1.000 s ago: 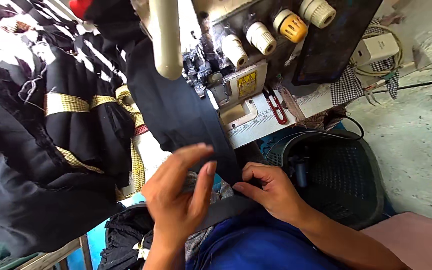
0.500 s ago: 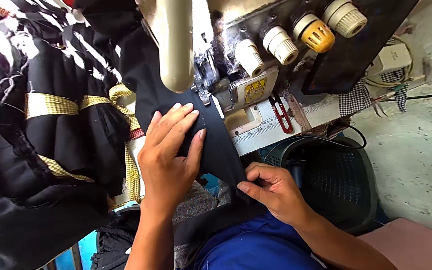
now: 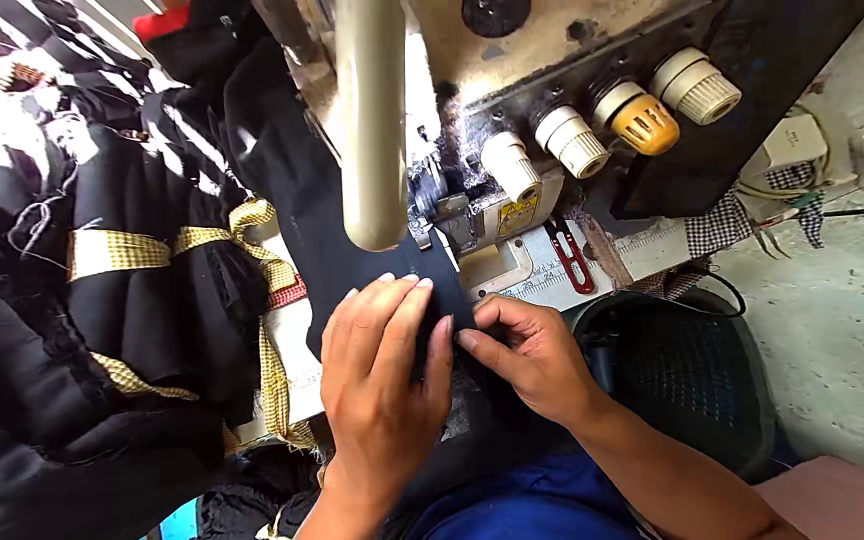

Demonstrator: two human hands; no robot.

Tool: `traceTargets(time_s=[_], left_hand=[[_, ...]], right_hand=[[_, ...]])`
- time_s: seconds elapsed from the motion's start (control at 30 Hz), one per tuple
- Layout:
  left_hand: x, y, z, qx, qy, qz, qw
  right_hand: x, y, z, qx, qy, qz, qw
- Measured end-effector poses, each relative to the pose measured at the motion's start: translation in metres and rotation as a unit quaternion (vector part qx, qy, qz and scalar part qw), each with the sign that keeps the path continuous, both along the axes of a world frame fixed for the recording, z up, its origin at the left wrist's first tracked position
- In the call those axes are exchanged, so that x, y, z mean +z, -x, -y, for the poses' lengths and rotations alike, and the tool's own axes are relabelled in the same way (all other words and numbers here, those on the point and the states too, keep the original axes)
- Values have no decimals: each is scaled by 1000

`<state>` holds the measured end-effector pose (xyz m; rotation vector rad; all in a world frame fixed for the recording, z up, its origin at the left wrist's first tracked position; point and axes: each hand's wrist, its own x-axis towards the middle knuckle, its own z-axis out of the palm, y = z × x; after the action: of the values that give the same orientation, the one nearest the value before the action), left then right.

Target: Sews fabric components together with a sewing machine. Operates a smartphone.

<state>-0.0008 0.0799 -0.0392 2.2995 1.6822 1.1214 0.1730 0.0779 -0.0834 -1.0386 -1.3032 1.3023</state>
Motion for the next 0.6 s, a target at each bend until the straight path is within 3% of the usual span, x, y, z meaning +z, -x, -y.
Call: traceTargets(time_s=[0.33, 0.6], left_hand=[[-6, 22, -35, -42, -4, -14, 999], [-14, 11, -6, -2, -43, -58, 997]], right_hand=[[5, 18, -28, -57, -20, 32, 998], [-7, 16, 1, -65, -32, 85, 994]])
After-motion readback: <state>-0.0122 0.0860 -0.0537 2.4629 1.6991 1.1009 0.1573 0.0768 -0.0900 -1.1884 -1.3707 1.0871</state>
